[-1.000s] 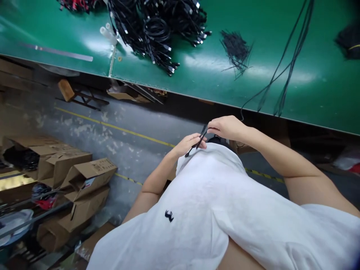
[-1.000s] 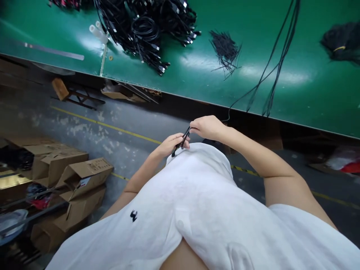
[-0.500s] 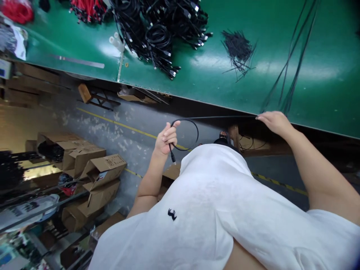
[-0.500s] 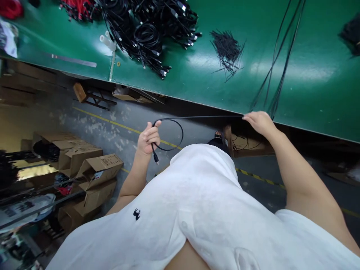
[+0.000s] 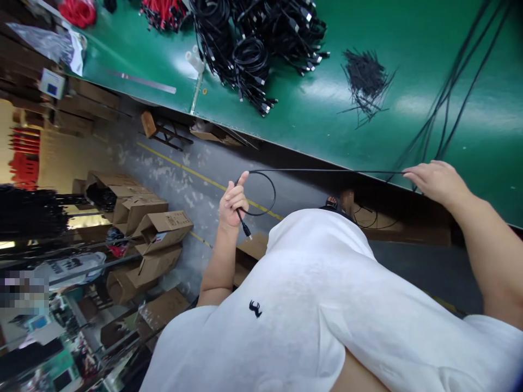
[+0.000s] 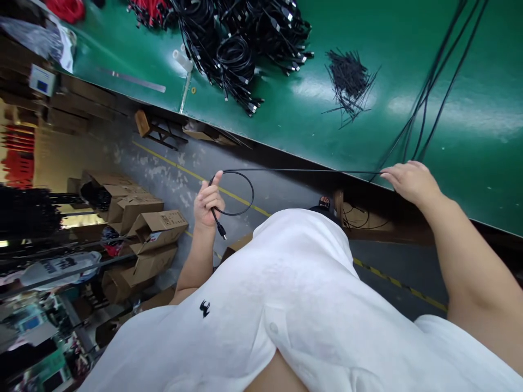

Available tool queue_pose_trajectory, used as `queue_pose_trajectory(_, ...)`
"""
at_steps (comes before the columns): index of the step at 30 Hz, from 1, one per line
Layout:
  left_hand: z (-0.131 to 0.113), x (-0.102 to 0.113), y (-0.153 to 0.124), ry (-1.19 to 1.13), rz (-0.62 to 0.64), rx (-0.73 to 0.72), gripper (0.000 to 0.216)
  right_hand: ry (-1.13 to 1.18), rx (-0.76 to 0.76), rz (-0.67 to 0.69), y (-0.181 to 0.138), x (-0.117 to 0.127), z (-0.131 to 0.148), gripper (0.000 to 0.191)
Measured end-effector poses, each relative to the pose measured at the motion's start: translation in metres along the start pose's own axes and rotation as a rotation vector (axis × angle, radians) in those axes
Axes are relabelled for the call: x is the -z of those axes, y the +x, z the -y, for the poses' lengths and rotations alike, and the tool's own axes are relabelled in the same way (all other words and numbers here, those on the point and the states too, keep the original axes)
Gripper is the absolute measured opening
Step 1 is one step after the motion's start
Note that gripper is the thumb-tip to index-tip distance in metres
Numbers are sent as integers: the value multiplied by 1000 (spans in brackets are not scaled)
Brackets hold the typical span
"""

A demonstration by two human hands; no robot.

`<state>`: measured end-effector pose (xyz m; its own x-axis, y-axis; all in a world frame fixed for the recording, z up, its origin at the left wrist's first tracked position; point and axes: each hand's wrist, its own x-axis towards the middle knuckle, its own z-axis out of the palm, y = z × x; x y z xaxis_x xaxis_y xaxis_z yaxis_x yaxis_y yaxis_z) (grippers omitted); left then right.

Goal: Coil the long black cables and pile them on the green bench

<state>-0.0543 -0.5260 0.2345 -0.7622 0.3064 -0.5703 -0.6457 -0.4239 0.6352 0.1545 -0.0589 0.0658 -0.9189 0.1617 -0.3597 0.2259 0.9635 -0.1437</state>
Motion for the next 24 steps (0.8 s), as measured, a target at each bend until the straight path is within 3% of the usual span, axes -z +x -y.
queue_pose_trajectory(2,8,-7,8,77,-3,-24,33,-40,221,56,-7,14,44,28)
queue_pose_trajectory(4,27,-19,18,227,22,13,26,63,585,81,-18,35,100,34)
queue_pose_trajectory(5,41,-26,22,317,60,44,23,160,756,44,-24,47,127,36)
queue_pose_trajectory(7,71,-41,25,485,206,129,25,298,875,-76,-28,73,168,41)
queue_pose_trajectory(10,104,-56,16,617,519,340,42,369,737,-213,-14,103,183,44)
queue_pose_trajectory(13,111,-60,6,613,663,428,48,456,611,-211,4,114,163,42)
queue_pose_trajectory(18,100,-58,5,500,601,399,40,603,501,-174,11,103,145,42)
queue_pose_trajectory(21,95,-56,6,423,464,434,28,656,430,-191,16,95,148,41)
queue_pose_trajectory(24,87,-54,7,301,324,464,34,680,361,-211,27,79,139,41)
